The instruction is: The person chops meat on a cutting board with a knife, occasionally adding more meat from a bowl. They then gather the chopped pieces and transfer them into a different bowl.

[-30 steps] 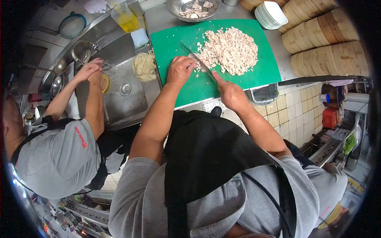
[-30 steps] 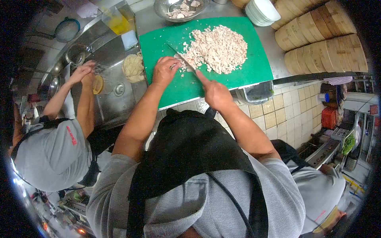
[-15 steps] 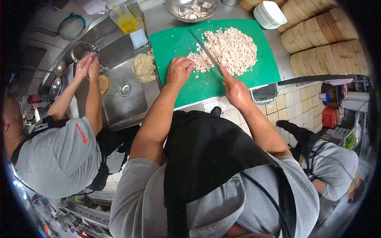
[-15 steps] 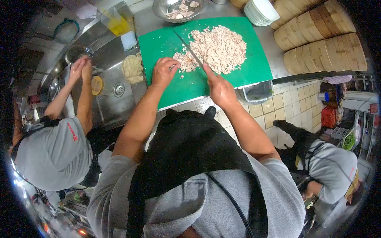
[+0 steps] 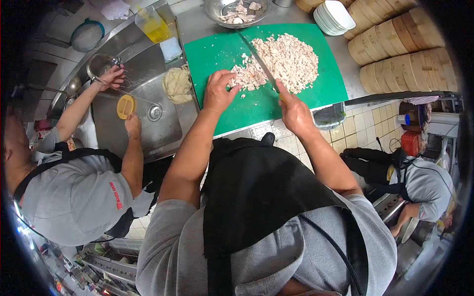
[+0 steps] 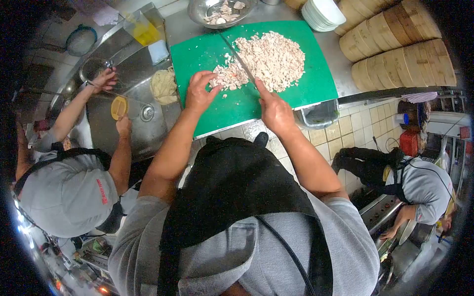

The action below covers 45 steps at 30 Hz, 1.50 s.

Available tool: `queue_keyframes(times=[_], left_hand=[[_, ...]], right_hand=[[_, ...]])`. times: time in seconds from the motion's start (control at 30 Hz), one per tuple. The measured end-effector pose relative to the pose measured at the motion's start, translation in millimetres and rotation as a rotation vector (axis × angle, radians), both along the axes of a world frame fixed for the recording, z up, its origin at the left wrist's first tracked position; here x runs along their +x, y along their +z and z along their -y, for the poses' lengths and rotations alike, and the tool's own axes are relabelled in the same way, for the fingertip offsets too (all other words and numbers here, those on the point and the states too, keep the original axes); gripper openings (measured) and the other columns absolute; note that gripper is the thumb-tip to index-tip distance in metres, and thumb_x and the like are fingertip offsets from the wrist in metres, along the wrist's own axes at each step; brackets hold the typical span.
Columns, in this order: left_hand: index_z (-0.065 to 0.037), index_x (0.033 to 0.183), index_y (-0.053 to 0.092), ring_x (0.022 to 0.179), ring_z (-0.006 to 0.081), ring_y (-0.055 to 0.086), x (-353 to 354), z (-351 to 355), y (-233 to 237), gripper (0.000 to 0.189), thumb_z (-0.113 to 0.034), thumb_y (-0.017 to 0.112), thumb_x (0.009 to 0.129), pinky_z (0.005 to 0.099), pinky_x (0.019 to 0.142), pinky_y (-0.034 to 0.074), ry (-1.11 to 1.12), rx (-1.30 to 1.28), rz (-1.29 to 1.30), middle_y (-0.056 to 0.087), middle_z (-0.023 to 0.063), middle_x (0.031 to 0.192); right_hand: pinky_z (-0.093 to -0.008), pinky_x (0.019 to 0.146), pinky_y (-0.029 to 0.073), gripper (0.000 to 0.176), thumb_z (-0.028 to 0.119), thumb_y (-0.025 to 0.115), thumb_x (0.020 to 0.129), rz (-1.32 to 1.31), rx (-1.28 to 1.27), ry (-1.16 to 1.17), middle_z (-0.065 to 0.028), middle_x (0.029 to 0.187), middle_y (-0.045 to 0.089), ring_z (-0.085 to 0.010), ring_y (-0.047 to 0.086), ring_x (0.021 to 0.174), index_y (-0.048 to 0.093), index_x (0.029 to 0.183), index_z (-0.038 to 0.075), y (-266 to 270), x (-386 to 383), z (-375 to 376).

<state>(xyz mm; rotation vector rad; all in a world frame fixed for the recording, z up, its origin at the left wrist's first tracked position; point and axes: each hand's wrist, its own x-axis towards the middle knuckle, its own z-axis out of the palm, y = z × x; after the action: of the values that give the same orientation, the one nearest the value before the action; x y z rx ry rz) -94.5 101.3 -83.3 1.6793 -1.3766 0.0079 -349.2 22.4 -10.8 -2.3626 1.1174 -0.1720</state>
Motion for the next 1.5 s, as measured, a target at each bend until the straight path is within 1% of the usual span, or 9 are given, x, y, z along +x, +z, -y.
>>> queue_keyframes(times=[0.23, 0.33, 0.53, 1.0, 1.1, 1.2, 1.27, 1.37, 1.5], left_hand=[[-0.011, 0.096, 0.078, 0.099, 0.031, 0.066, 10, 0, -15, 0.022, -0.013, 0.086, 0.076, 0.0418, 0.088, 0.055, -0.034, 0.078, 0.016, 0.07, 0.0081, 0.102], [-0.011, 0.093, 0.078, 0.098, 0.0304, 0.066, 8, 0, -14, 0.019, -0.012, 0.086, 0.076, 0.0416, 0.087, 0.055, -0.039, 0.086, 0.007, 0.071, 0.008, 0.1], [-0.009, 0.092, 0.078, 0.096, 0.0305, 0.069, 7, 2, -11, 0.017, -0.01, 0.085, 0.077, 0.041, 0.085, 0.056, -0.03, 0.068, 0.04, 0.072, 0.0088, 0.098], [-0.007, 0.088, 0.077, 0.091, 0.0303, 0.069, 6, -6, -8, 0.012, -0.008, 0.084, 0.079, 0.0406, 0.082, 0.056, -0.021, 0.048, 0.023, 0.073, 0.008, 0.095], [-0.008, 0.098, 0.077, 0.102, 0.0319, 0.067, 6, -11, -11, 0.023, -0.016, 0.086, 0.078, 0.0426, 0.089, 0.054, -0.064, 0.131, -0.031, 0.072, 0.009, 0.108], [-0.006, 0.124, 0.07, 0.12, 0.0353, 0.057, -18, -23, 10, 0.059, -0.036, 0.088, 0.077, 0.0455, 0.1, 0.048, 0.12, 0.183, 0.141, 0.063, 0.0138, 0.131], [-0.001, 0.146, 0.051, 0.133, 0.0363, 0.044, -37, -26, 22, 0.091, -0.051, 0.084, 0.077, 0.0489, 0.107, 0.042, 0.322, 0.472, 0.242, 0.047, 0.0172, 0.146], [0.005, 0.151, 0.041, 0.133, 0.0364, 0.042, -54, -19, 36, 0.101, -0.056, 0.08, 0.08, 0.0488, 0.107, 0.041, 0.342, 0.707, 0.221, 0.043, 0.0191, 0.149], [0.006, 0.148, 0.045, 0.128, 0.0388, 0.047, -42, 5, 12, 0.09, -0.046, 0.08, 0.084, 0.0472, 0.106, 0.043, 0.292, 0.651, 0.129, 0.049, 0.0205, 0.144]], right_hand=[[-0.0545, 0.084, 0.053, 0.067, 0.012, 0.058, 0.097, 0.172, -0.035, 0.099, -0.0262, 0.1, 0.067, -0.0469, 0.067, 0.092, 0.036, 0.16, 0.026, -6, 5, -12], [-0.0542, 0.082, 0.053, 0.067, 0.013, 0.058, 0.098, -0.129, 0.039, 0.124, -0.0267, 0.098, 0.067, -0.0466, 0.067, 0.088, 0.037, 0.16, 0.025, -8, 11, -13], [-0.0547, 0.08, 0.054, 0.064, 0.013, 0.057, 0.099, 0.119, -0.02, 0.115, -0.0276, 0.096, 0.067, -0.0469, 0.067, 0.085, 0.038, 0.159, 0.025, 0, 15, -22], [-0.0551, 0.081, 0.054, 0.068, 0.012, 0.059, 0.097, 0.062, -0.017, 0.147, -0.0261, 0.096, 0.067, -0.0459, 0.067, 0.085, 0.036, 0.16, 0.025, -5, 15, -23], [-0.055, 0.081, 0.054, 0.068, 0.012, 0.059, 0.097, 0.074, -0.026, 0.144, -0.0258, 0.097, 0.067, -0.0465, 0.067, 0.086, 0.037, 0.16, 0.026, -10, 11, -17], [-0.0548, 0.081, 0.054, 0.067, 0.011, 0.059, 0.097, 0.033, -0.007, 0.138, -0.0259, 0.099, 0.067, -0.0473, 0.067, 0.087, 0.038, 0.159, 0.026, -7, 7, -11], [-0.0545, 0.083, 0.053, 0.065, 0.011, 0.06, 0.097, 0.157, -0.038, 0.082, -0.0264, 0.1, 0.067, -0.0474, 0.066, 0.091, 0.041, 0.158, 0.023, -6, 1, -9], [-0.0547, 0.084, 0.053, 0.064, 0.011, 0.06, 0.096, 0.178, -0.065, 0.038, -0.0269, 0.1, 0.067, -0.0474, 0.066, 0.093, 0.042, 0.157, 0.021, -14, -6, 3], [-0.055, 0.084, 0.052, 0.065, 0.011, 0.061, 0.096, 0.086, -0.03, 0.022, -0.0273, 0.101, 0.067, -0.0476, 0.066, 0.095, 0.041, 0.157, 0.022, -9, -11, 4]])
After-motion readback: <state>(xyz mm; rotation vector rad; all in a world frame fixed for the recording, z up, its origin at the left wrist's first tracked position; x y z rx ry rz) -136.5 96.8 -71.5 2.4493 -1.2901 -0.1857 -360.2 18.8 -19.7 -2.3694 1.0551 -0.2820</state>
